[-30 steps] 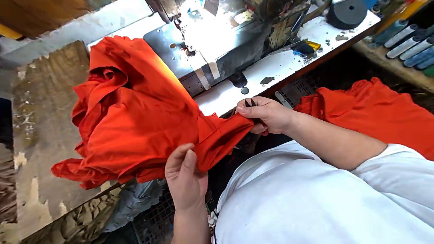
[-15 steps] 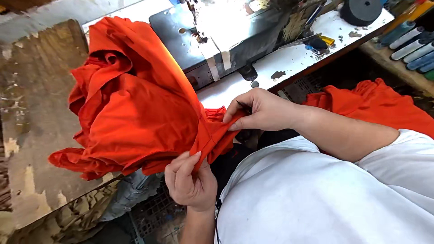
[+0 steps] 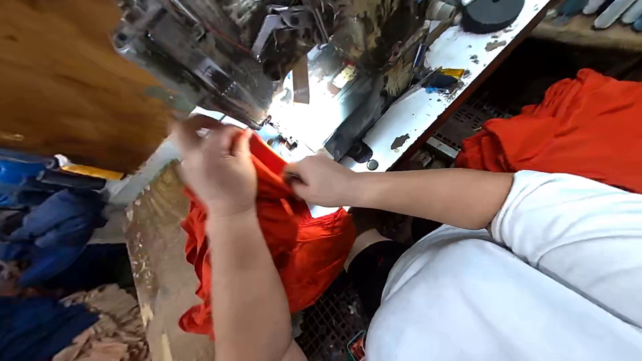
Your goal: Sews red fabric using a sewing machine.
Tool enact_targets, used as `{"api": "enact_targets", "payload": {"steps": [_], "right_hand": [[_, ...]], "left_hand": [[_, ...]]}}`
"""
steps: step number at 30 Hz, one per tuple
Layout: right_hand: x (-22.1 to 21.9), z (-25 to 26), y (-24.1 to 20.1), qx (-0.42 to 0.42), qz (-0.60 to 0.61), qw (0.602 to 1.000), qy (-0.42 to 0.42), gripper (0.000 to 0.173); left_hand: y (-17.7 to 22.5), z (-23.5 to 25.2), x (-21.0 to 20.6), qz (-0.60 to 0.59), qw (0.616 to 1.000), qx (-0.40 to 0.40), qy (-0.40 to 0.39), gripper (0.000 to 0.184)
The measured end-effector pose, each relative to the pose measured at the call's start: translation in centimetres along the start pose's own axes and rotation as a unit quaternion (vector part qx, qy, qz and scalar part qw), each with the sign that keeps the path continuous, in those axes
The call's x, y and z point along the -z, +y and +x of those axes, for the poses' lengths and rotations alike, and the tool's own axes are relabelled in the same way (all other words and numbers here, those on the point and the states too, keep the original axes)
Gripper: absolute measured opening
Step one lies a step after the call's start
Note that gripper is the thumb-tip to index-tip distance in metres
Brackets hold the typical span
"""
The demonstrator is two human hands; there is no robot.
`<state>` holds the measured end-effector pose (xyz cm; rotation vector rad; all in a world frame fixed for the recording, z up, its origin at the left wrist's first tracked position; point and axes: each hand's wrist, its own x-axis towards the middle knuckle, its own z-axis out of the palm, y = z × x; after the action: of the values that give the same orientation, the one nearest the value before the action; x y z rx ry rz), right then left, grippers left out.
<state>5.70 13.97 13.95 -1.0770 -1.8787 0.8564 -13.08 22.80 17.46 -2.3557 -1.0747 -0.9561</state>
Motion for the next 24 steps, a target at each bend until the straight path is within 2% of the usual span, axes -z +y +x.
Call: {"api": "enact_targets", "payload": {"steps": [2,3,5,7,8,11,13,16,19,21,24], "right_hand": [[0.6,-2.0,2.0,-0.13,0.094,0.985,-0.059,0.021],[0.9,-2.8,2.6,-0.174,0.147,0.971,-0.072,0.023],[2.0,-3.2,2.9,-0.217,0.234,0.946,-0.058,0.025],[3.2,-2.3,3.1,-0.213,0.255,0.943,-0.038,0.025],[3.7,-1.6,3.3,-0.205,0.246,0.947,-0.03,0.026],[4.0,-0.3,3.5,-0.193,0.217,0.957,-0.018,0.025],[3.8,-0.6,3.4,-0.203,0.213,0.955,-0.027,0.025],[3.3,-1.3,2.9,-0.205,0.237,0.949,-0.028,0.025],[2.7,-1.5,3.2,-0.199,0.25,0.948,-0.014,0.025],[2.3,-0.9,3.7,-0.186,0.246,0.951,0.006,0.025],[1.9,0.1,4.0,-0.176,0.246,0.952,0.034,0.021]], "left_hand": [[2.8,-0.3,-2.1,-0.046,0.984,0.101,-0.141,0.025],[3.6,0.0,-2.4,-0.073,0.969,0.152,-0.179,0.025],[3.7,1.5,-2.7,-0.076,0.939,0.231,-0.244,0.024],[3.1,3.1,-3.7,-0.062,0.909,0.296,-0.286,0.025],[2.5,3.5,-4.6,-0.062,0.913,0.3,-0.269,0.028],[1.5,3.9,-6.3,-0.093,0.947,0.224,-0.21,0.047],[1.4,4.3,-6.1,-0.088,0.945,0.21,-0.234,0.047],[2.1,5.4,-5.0,-0.076,0.923,0.232,-0.298,0.043],[2.3,5.3,-5.1,-0.083,0.918,0.247,-0.299,0.042],[1.9,5.2,-5.3,-0.044,0.917,0.261,-0.298,0.04],[1.4,5.0,-4.7,-0.031,0.926,0.26,-0.273,0.045]]}}
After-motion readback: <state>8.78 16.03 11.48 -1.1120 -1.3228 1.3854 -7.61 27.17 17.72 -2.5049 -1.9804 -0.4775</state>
